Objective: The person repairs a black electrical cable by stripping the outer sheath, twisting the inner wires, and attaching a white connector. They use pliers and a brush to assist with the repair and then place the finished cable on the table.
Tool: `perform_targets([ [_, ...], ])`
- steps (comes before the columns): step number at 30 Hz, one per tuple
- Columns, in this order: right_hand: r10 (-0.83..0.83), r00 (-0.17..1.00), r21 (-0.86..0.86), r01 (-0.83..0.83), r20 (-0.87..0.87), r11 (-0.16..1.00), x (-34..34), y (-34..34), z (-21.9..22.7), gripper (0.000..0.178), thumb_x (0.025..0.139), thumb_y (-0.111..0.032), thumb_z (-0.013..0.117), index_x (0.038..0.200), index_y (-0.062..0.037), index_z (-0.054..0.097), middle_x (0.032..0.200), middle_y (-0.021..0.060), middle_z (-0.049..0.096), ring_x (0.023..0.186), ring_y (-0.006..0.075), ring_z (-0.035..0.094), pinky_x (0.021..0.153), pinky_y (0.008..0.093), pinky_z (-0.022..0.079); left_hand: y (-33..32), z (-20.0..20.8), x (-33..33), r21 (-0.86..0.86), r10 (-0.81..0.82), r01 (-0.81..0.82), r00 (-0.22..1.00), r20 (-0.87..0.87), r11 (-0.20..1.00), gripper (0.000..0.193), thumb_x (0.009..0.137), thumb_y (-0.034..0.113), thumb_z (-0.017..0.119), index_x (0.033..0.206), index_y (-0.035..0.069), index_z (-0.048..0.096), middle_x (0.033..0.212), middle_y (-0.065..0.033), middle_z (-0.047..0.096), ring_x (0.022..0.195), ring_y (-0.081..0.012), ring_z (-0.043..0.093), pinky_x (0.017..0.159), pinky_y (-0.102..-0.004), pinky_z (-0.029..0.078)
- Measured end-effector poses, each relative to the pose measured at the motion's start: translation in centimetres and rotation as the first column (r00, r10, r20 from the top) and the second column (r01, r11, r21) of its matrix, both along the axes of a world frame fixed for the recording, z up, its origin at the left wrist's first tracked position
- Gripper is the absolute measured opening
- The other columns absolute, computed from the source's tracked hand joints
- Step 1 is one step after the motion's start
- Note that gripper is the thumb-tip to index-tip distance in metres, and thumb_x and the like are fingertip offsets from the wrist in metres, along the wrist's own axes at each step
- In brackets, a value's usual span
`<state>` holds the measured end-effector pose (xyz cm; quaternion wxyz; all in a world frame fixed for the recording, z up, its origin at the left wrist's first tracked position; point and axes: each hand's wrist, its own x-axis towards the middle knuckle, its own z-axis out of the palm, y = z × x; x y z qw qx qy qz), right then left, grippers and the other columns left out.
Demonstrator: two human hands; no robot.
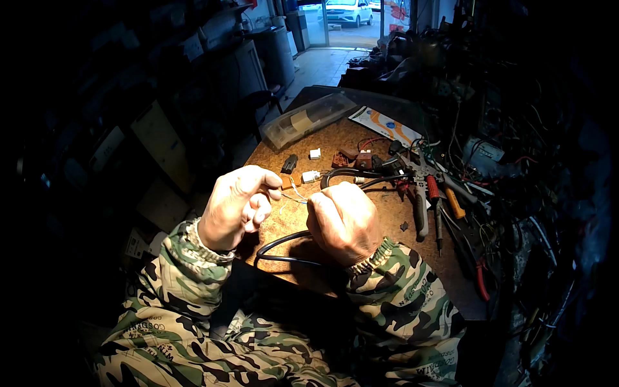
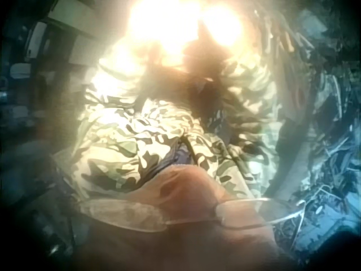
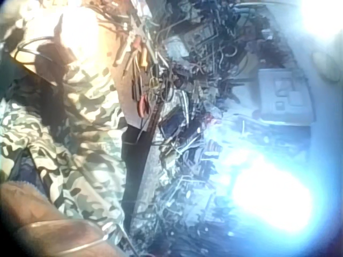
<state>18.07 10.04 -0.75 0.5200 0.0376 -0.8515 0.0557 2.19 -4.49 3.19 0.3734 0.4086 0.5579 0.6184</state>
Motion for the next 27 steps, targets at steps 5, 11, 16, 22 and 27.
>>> perform_targets([
  [5, 0.004, 0.997, 0.164, 0.008, -0.075, 0.986, 0.1, 0.1, -0.5, 0.026, 0.068, 0.004, 0.071, 0.092, 0.0059, 0.064, 0.079, 0.0123, 0.059, 0.065, 0.0247, 0.058, 0.056, 0.0345, 0.046, 0.0, -1.1, -0.1, -0.240, -0.060, 0.179, 0.899, 0.434, 0.954, 0.057, 0.103, 0.050, 0.048, 0.107, -0.006, 0.059, 0.092, -0.0150, 0.064, 0.058, -0.0135, 0.061, 0.043, -0.0216, 0.048],
  [11, -0.006, 0.998, 0.187, 0.017, -0.060, 0.982, 0.0, 0.3, -0.9, 0.027, 0.069, 0.001, 0.071, 0.094, 0.0065, 0.064, 0.083, 0.0136, 0.061, 0.066, 0.0250, 0.058, 0.057, 0.0352, 0.046, 0.6, -1.4, -0.3, -0.272, -0.179, 0.342, 0.856, 0.485, 0.899, 0.060, 0.096, 0.051, 0.062, 0.111, -0.006, 0.058, 0.097, -0.0128, 0.063, 0.060, -0.0130, 0.065, 0.049, -0.0220, 0.053],
  [16, 0.031, 0.999, 0.138, -0.028, -0.021, 0.990, 0.0, -0.4, 0.0, 0.028, 0.070, 0.005, 0.073, 0.096, 0.0052, 0.063, 0.081, 0.0151, 0.062, 0.066, 0.0283, 0.060, 0.058, 0.0373, 0.049, 0.4, -0.7, 1.4, -0.208, -0.144, 0.244, 0.903, 0.405, 0.947, 0.042, 0.101, 0.042, 0.057, 0.097, 0.001, 0.066, 0.080, -0.0041, 0.064, 0.059, -0.0103, 0.062, 0.049, -0.0189, 0.045],
  [22, 0.001, 0.999, -0.028, 0.000, 0.032, 1.000, 0.6, -0.7, 0.2, 0.018, 0.073, 0.001, 0.071, 0.089, 0.0027, 0.062, 0.085, 0.0144, 0.063, 0.071, 0.0275, 0.062, 0.065, 0.0364, 0.051, 1.5, -1.7, 1.4, -0.110, -0.151, 0.188, 0.947, 0.283, 0.976, 0.018, 0.096, 0.013, 0.067, 0.102, -0.004, 0.067, 0.083, -0.0050, 0.067, 0.064, -0.0107, 0.064, 0.056, -0.0228, 0.052],
  [27, 0.265, 0.962, -0.591, -0.181, 0.059, 0.786, -0.7, -1.8, -0.6, 0.014, 0.083, -0.002, 0.067, 0.095, 0.0011, 0.062, 0.088, 0.0157, 0.065, 0.079, 0.0298, 0.067, 0.071, 0.0363, 0.054, 0.1, -1.9, -0.2, 0.391, 0.377, 0.315, 0.108, -0.920, 0.865, 0.026, 0.077, 0.002, 0.075, 0.100, -0.004, 0.069, 0.081, -0.0150, 0.068, 0.068, -0.0263, 0.070, 0.056, -0.0319, 0.056],
])
